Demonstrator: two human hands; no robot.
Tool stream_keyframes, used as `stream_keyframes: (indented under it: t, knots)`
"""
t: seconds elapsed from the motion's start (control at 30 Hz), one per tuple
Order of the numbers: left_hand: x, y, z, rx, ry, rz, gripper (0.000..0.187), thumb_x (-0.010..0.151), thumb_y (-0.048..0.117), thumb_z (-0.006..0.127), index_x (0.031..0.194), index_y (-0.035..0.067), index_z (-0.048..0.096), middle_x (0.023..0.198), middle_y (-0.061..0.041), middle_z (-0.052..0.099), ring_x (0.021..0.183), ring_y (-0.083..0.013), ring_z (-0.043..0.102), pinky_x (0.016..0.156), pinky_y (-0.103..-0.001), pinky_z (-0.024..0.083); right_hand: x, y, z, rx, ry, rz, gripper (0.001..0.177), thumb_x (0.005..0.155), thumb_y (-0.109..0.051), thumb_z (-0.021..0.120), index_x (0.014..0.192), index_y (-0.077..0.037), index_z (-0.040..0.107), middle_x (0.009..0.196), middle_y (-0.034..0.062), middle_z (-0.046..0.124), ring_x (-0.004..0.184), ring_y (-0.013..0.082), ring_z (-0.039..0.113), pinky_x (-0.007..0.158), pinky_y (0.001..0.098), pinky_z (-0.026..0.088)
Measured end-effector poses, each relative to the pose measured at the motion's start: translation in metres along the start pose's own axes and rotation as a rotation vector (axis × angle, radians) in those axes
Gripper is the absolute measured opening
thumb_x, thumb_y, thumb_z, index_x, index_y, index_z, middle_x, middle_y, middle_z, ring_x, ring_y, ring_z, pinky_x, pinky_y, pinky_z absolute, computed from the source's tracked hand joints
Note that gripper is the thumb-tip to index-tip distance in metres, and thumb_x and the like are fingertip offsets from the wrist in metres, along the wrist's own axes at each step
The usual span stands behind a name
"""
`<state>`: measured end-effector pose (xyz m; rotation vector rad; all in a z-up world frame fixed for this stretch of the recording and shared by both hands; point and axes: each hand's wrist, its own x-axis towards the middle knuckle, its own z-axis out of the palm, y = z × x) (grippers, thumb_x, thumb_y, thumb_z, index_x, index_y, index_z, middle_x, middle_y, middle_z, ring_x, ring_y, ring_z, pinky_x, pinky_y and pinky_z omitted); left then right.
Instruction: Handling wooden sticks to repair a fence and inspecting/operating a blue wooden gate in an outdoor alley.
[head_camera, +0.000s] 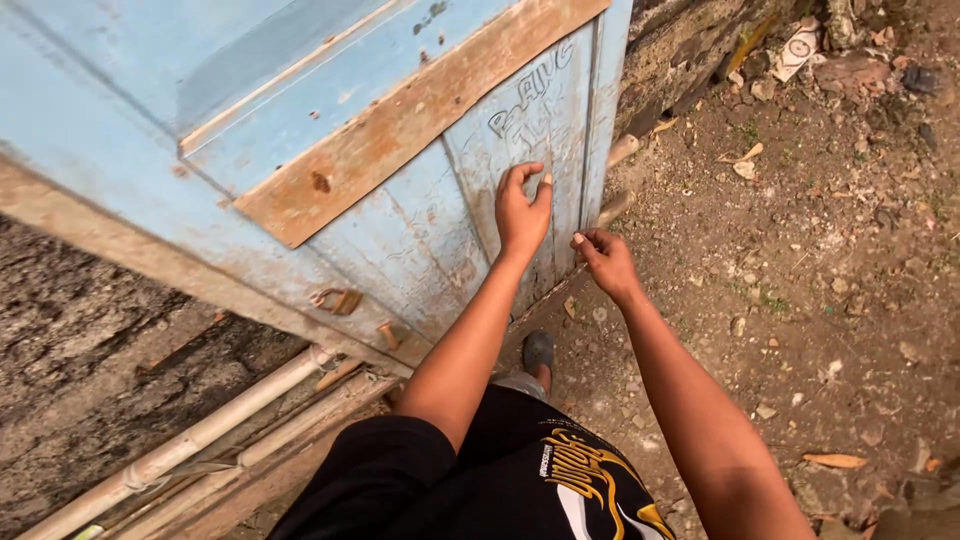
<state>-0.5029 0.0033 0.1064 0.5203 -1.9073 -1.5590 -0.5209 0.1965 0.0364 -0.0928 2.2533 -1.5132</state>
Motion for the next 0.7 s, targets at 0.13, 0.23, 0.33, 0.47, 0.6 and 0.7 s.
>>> stream_keyframes:
  t: [0.13, 0.23, 0.33, 0.47, 0.6, 0.7]
  knots:
    - [0.045, 0.037, 0.033, 0.054, 0.086, 0.192, 0.021, 0.09, 0.014, 0.073, 0.11, 0.01, 0.068, 0.116, -0.007, 0.068, 0.114, -0.0284, 0.064, 0.099, -0.04, 0.05, 0.045, -0.028, -0.04, -0.094, -0.024, 0.017, 0.034, 0.102, -0.032, 0.065, 0.118, -0.002, 0.071, 0.096, 0.0065, 0.074, 0.082, 0.0149, 0.068, 0.069, 0.0307, 0.053]
    - [0.074, 0.067, 0.049, 0.106, 0.118, 0.334, 0.023, 0.09, 0.012, 0.07, 0.113, 0.009, 0.067, 0.125, -0.009, 0.064, 0.122, -0.0315, 0.059, 0.107, -0.042, 0.046, 0.078, -0.041, -0.067, -0.127, -0.023, -0.014, 0.031, 0.102, -0.031, 0.064, 0.116, -0.004, 0.071, 0.094, 0.0048, 0.073, 0.081, 0.014, 0.068, 0.07, 0.0297, 0.054]
    - [0.103, 0.093, 0.066, 0.202, 0.143, 0.452, 0.025, 0.089, 0.012, 0.069, 0.113, 0.008, 0.066, 0.131, -0.011, 0.059, 0.129, -0.0336, 0.054, 0.112, -0.046, 0.043, 0.122, -0.05, -0.093, -0.072, -0.042, -0.094, 0.028, 0.1, -0.029, 0.065, 0.114, -0.005, 0.07, 0.092, 0.004, 0.073, 0.08, 0.0132, 0.069, 0.068, 0.0285, 0.054]
    - [0.129, 0.104, 0.084, 0.331, 0.189, 0.551, 0.026, 0.089, 0.015, 0.069, 0.115, 0.009, 0.065, 0.138, -0.012, 0.054, 0.137, -0.0351, 0.047, 0.118, -0.049, 0.039, 0.16, -0.073, -0.115, -0.083, -0.068, -0.187, 0.028, 0.103, -0.029, 0.065, 0.113, -0.004, 0.07, 0.091, 0.0062, 0.072, 0.077, 0.0143, 0.066, 0.067, 0.0286, 0.052]
    - [0.145, 0.108, 0.089, 0.449, 0.195, 0.568, 0.029, 0.094, 0.018, 0.064, 0.122, 0.013, 0.064, 0.151, -0.008, 0.048, 0.152, -0.0336, 0.036, 0.123, -0.052, 0.034, 0.184, -0.12, -0.121, -0.02, -0.056, -0.267, 0.029, 0.104, -0.03, 0.065, 0.116, -0.004, 0.068, 0.095, 0.0024, 0.071, 0.079, 0.0106, 0.064, 0.065, 0.0264, 0.051]
    - [0.153, 0.097, 0.09, 0.538, 0.196, 0.536, 0.033, 0.096, 0.02, 0.061, 0.129, 0.015, 0.062, 0.159, -0.007, 0.042, 0.157, -0.0328, 0.031, 0.125, -0.055, 0.031, 0.206, -0.142, -0.123, 0.026, -0.07, -0.342, 0.031, 0.104, -0.03, 0.065, 0.121, -0.004, 0.065, 0.095, 0.0024, 0.069, 0.079, 0.0097, 0.062, 0.064, 0.0262, 0.05]
